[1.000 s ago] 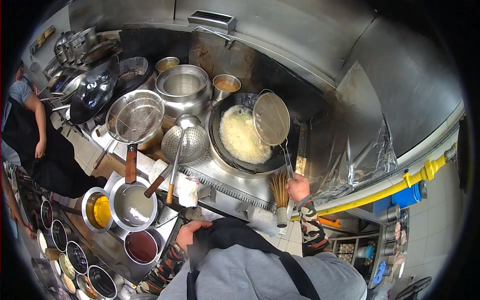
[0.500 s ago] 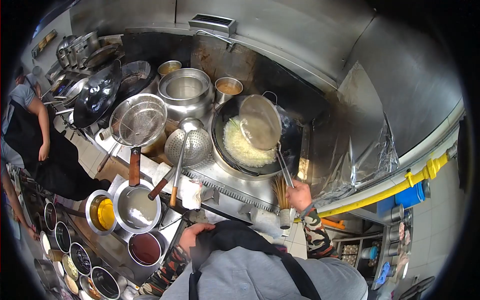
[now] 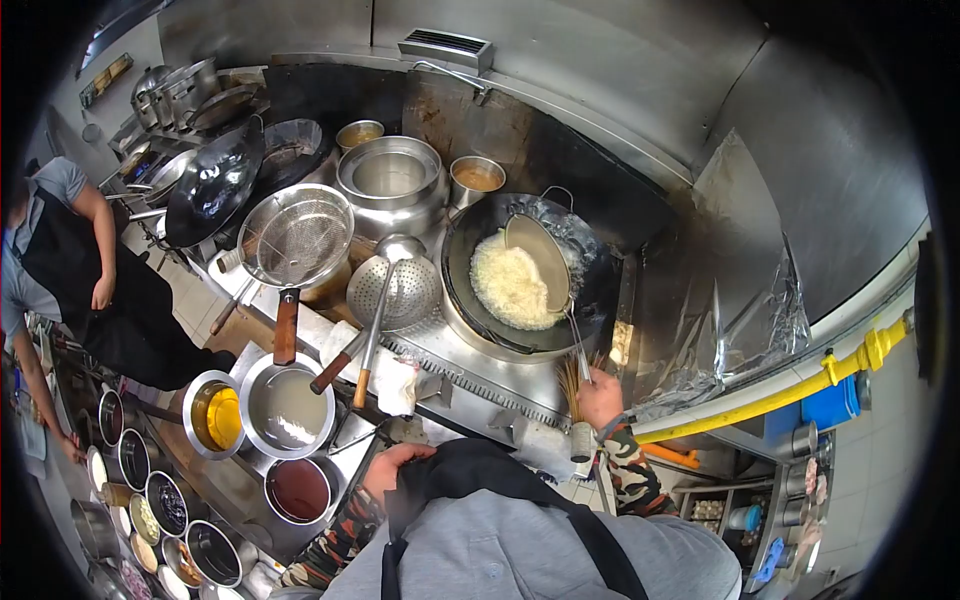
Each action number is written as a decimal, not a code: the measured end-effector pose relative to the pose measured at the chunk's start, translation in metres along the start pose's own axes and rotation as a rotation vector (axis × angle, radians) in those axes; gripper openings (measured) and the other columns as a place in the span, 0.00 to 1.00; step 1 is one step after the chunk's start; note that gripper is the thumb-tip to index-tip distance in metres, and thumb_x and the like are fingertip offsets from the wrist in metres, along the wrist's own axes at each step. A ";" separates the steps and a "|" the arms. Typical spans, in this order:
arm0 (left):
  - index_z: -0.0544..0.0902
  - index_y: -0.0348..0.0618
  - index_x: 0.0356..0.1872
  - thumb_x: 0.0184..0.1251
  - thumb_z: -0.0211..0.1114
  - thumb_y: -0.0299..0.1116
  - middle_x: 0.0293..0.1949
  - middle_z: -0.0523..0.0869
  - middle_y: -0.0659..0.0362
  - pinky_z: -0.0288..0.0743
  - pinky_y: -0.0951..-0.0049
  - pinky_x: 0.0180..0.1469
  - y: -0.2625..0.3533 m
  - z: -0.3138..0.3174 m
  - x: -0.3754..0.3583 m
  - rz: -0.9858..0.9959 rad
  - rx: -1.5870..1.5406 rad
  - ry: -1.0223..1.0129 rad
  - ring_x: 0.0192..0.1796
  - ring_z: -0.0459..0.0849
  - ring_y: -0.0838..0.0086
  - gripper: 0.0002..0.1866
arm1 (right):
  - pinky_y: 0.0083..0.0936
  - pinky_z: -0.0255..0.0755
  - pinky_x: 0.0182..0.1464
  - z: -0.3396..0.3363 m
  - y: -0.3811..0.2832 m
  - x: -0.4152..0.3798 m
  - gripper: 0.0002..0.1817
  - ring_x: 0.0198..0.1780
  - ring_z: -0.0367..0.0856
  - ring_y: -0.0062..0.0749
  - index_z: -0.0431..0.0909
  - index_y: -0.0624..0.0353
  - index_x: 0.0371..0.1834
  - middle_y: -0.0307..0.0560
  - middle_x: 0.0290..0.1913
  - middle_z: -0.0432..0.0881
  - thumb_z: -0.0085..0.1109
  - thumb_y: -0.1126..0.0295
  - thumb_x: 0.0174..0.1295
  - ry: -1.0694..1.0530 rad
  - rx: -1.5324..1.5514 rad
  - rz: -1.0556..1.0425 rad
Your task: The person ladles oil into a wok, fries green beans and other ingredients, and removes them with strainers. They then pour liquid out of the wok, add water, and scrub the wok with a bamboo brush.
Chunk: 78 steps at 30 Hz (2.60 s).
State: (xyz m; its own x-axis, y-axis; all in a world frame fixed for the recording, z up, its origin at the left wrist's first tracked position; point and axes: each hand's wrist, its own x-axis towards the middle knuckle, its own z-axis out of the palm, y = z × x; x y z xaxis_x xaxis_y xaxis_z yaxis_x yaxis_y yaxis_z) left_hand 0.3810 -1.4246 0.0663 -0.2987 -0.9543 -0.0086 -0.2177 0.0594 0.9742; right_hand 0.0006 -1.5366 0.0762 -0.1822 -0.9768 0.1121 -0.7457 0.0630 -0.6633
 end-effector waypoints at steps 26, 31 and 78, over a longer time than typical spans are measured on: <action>0.78 0.33 0.51 0.56 0.66 0.30 0.45 0.84 0.54 0.71 0.76 0.54 0.027 0.118 0.004 -0.203 -0.109 -0.114 0.49 0.81 0.74 0.21 | 0.44 0.74 0.45 -0.012 0.059 0.021 0.26 0.41 0.81 0.54 0.69 0.55 0.60 0.57 0.42 0.81 0.55 0.65 0.55 0.160 -0.056 -0.084; 0.78 0.34 0.51 0.57 0.65 0.30 0.45 0.84 0.55 0.71 0.77 0.53 0.021 0.123 0.004 -0.188 -0.035 -0.172 0.49 0.81 0.75 0.20 | 0.43 0.71 0.51 0.003 0.073 0.010 0.37 0.51 0.76 0.56 0.58 0.56 0.67 0.60 0.54 0.75 0.60 0.61 0.54 -0.002 -0.128 0.056; 0.82 0.43 0.39 0.56 0.63 0.44 0.36 0.85 0.51 0.75 0.65 0.45 0.073 0.398 -0.130 -0.358 -0.007 0.570 0.43 0.84 0.61 0.16 | 0.39 0.69 0.32 0.017 0.296 -0.025 0.12 0.34 0.76 0.38 0.75 0.62 0.43 0.50 0.36 0.78 0.51 0.67 0.60 -1.309 -0.200 0.194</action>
State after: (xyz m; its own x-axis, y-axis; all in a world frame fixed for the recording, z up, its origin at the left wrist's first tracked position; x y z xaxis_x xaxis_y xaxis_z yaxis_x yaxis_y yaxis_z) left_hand 0.0340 -1.1801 0.0490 0.3279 -0.9204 -0.2128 -0.2051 -0.2893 0.9350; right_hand -0.2042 -1.4971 -0.1356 0.3650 -0.4167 -0.8325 -0.8789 0.1407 -0.4558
